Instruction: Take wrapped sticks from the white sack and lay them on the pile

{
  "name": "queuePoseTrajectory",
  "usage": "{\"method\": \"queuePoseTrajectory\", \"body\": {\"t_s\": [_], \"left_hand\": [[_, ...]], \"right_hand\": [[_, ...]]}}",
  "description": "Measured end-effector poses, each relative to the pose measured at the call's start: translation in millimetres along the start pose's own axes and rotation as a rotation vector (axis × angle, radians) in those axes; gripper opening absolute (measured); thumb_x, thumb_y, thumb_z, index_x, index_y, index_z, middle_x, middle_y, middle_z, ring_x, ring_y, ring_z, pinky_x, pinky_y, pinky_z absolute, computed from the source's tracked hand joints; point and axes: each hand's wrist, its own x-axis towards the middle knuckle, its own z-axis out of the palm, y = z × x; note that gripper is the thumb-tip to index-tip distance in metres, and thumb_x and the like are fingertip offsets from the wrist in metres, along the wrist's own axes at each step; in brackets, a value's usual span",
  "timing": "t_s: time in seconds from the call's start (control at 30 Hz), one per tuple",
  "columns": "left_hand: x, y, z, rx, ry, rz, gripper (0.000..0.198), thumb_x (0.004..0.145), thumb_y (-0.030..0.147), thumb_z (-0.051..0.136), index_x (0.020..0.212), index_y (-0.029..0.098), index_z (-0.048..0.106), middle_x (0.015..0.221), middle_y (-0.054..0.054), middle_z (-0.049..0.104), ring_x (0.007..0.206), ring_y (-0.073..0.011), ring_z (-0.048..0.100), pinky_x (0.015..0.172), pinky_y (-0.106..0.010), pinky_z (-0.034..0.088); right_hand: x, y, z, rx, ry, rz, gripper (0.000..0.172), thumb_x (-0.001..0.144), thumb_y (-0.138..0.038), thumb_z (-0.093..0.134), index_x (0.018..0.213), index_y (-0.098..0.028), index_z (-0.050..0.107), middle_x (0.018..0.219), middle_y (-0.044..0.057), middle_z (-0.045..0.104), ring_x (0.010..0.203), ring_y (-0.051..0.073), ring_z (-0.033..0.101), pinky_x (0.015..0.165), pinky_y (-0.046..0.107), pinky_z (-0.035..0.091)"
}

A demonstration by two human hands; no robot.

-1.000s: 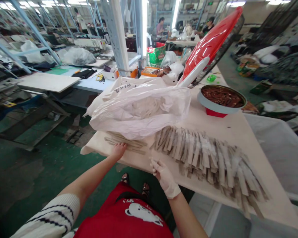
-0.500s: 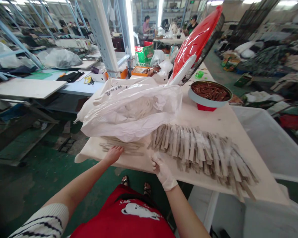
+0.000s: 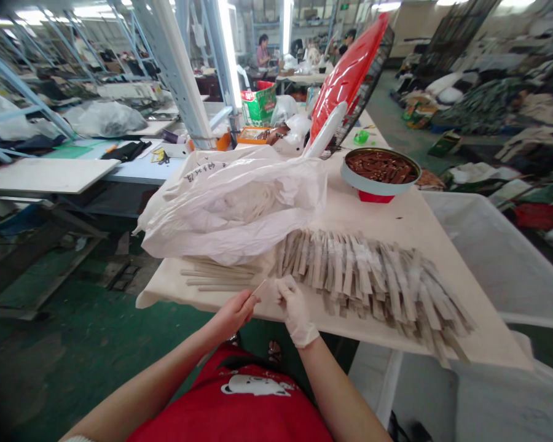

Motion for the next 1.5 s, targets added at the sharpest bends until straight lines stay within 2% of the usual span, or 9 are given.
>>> {"method": "queuePoseTrajectory", "body": {"t_s": [0.23, 0.43, 0.57, 0.7, 0.83, 1.1, 1.27, 1.4, 1.5], "left_hand": [[-4, 25, 9.0, 0.039, 0.035, -0.029, 0.038, 0.090, 0.043, 0.027, 0.080, 0.017, 0.054, 0.058, 0.002, 0.050, 0.056, -0.0122, 0.048, 0.053, -0.023, 0.033], [-3, 33, 19.8, 0.170, 0.081, -0.045, 0.034, 0.089, 0.038, 0.030, 0.074, 0.018, 0.052, 0.061, 0.000, 0.053, 0.060, -0.0132, 0.050, 0.056, -0.023, 0.033], [3, 34, 21.6, 0.032, -0.021, -0.112, 0.037, 0.088, 0.042, 0.029, 0.080, 0.018, 0.055, 0.058, 0.001, 0.054, 0.051, -0.0123, 0.048, 0.050, -0.023, 0.032], [2, 27, 15.0, -0.181, -0.155, -0.158, 0.038, 0.085, 0.047, 0.031, 0.083, 0.016, 0.054, 0.058, 0.002, 0.054, 0.047, -0.0106, 0.046, 0.047, -0.022, 0.034], [-17, 12, 0.9, -0.215, -0.276, -0.189, 0.030, 0.081, 0.045, 0.041, 0.080, 0.016, 0.050, 0.063, 0.001, 0.056, 0.051, -0.0100, 0.049, 0.050, -0.021, 0.037], [-30, 13, -3.5, -0.185, -0.032, -0.100, 0.036, 0.085, 0.046, 0.039, 0.097, 0.015, 0.053, 0.051, 0.008, 0.038, 0.045, -0.0082, 0.035, 0.045, -0.020, 0.026], [-22, 9, 12.0, -0.282, -0.038, -0.143, 0.036, 0.082, 0.051, 0.041, 0.078, 0.016, 0.049, 0.049, 0.008, 0.035, 0.043, -0.0072, 0.032, 0.043, -0.020, 0.024], [-12, 2, 23.8, -0.374, -0.004, -0.130, 0.038, 0.081, 0.055, 0.042, 0.072, 0.018, 0.045, 0.049, 0.009, 0.032, 0.043, -0.0064, 0.030, 0.042, -0.019, 0.022], [-11, 1, 28.7, -0.398, -0.059, -0.172, 0.041, 0.078, 0.058, 0.044, 0.068, 0.018, 0.043, 0.047, 0.009, 0.031, 0.042, -0.0059, 0.028, 0.041, -0.020, 0.020]], "right_hand": [[-8, -18, 1, 0.007, -0.014, -0.015, 0.036, 0.053, -0.042, 0.078, 0.071, -0.019, 0.057, 0.061, -0.005, 0.050, 0.053, 0.007, 0.042, 0.048, 0.020, 0.035], [-9, -26, -4, -0.188, 0.013, -0.203, 0.030, 0.063, -0.044, 0.071, 0.066, -0.019, 0.055, 0.061, -0.004, 0.047, 0.054, 0.008, 0.038, 0.053, 0.022, 0.032], [-17, -28, -1, -0.406, -0.040, -0.308, 0.028, 0.068, -0.044, 0.067, 0.068, -0.018, 0.059, 0.063, -0.002, 0.051, 0.058, 0.011, 0.041, 0.058, 0.025, 0.034], [-23, -34, -5, -0.480, -0.230, -0.173, 0.030, 0.064, -0.045, 0.069, 0.066, -0.016, 0.059, 0.061, -0.002, 0.053, 0.057, 0.011, 0.042, 0.056, 0.025, 0.034], [-19, -49, -18, -0.456, -0.156, -0.189, 0.032, 0.065, -0.045, 0.069, 0.066, -0.016, 0.057, 0.061, -0.003, 0.050, 0.057, 0.010, 0.041, 0.057, 0.025, 0.033], [-36, -49, -2, -0.467, -0.412, 0.033, 0.041, 0.063, -0.049, 0.071, 0.086, -0.016, 0.066, 0.079, 0.004, 0.065, 0.072, 0.018, 0.056, 0.070, 0.032, 0.043], [-34, -47, 0, -0.264, -0.322, -0.119, 0.053, 0.081, -0.061, 0.042, 0.108, -0.020, 0.063, 0.104, 0.008, 0.064, 0.096, 0.021, 0.056, 0.089, 0.038, 0.041], [-36, -39, 0, -0.211, -0.403, -0.041, 0.047, 0.079, -0.055, 0.053, 0.106, -0.019, 0.065, 0.103, 0.009, 0.066, 0.097, 0.022, 0.058, 0.093, 0.039, 0.040], [-32, -39, -3, -0.105, -0.265, -0.063, 0.050, 0.079, -0.059, 0.048, 0.107, -0.021, 0.065, 0.104, 0.008, 0.067, 0.098, 0.022, 0.059, 0.095, 0.038, 0.040]]}}
